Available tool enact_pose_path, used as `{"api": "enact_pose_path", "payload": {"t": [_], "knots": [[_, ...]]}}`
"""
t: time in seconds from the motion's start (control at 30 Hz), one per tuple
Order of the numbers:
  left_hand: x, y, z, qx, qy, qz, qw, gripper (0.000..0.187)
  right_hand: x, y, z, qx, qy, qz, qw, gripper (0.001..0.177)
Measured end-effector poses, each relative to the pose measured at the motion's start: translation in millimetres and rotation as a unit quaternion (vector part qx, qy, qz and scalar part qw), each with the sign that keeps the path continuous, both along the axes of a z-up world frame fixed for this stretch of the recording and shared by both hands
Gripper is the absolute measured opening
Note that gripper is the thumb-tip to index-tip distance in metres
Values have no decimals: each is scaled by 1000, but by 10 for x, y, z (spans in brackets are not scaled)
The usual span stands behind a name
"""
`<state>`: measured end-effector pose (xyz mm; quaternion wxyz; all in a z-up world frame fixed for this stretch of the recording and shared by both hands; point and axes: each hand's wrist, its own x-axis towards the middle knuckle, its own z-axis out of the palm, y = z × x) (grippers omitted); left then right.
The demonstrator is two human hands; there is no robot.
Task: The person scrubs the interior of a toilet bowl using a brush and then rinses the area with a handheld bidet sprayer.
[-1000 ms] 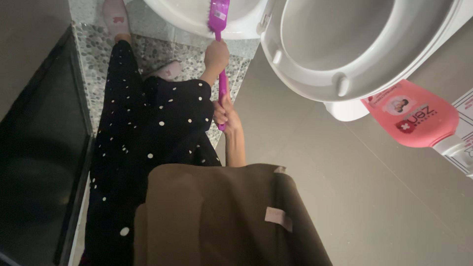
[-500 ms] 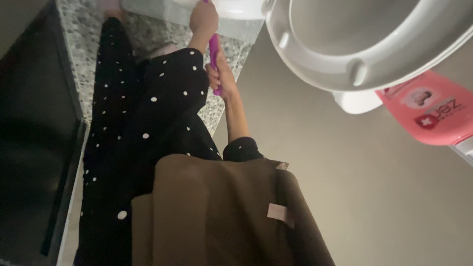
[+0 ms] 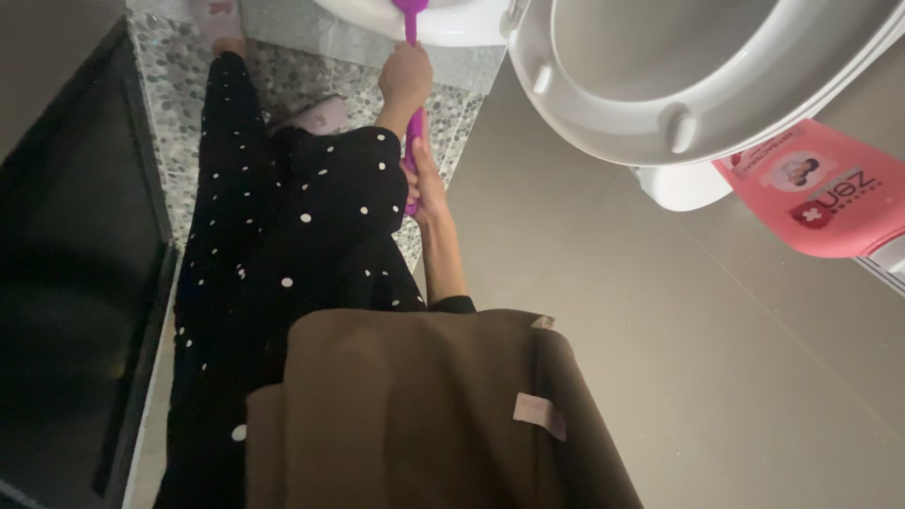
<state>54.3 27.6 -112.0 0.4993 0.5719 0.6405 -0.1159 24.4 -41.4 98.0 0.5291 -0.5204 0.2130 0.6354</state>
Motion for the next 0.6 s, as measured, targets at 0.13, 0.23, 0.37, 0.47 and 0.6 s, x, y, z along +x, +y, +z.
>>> {"api": "enact_pose_path", "payload": {"t": [0.13, 0.23, 0.37, 0.47, 0.6], "knots": [[51, 20, 107, -2, 8, 15, 1000, 39, 14, -55, 35, 7, 20, -20, 1000, 62], [81, 19, 263, -37, 21, 21, 999, 36, -25, -191, 44, -2, 37, -45, 998, 61], [-52, -195, 519, -62, 6, 4, 998, 34, -79, -440, 137, -45, 7, -11, 999, 60], [-148, -448, 618, -55, 3, -18, 998, 31, -161, -710, 164, -70, 24, -5, 997, 59], [-348, -912, 634, -57, -20, -31, 998, 32, -319, -1024, 259, -147, 34, -13, 988, 56]]}}
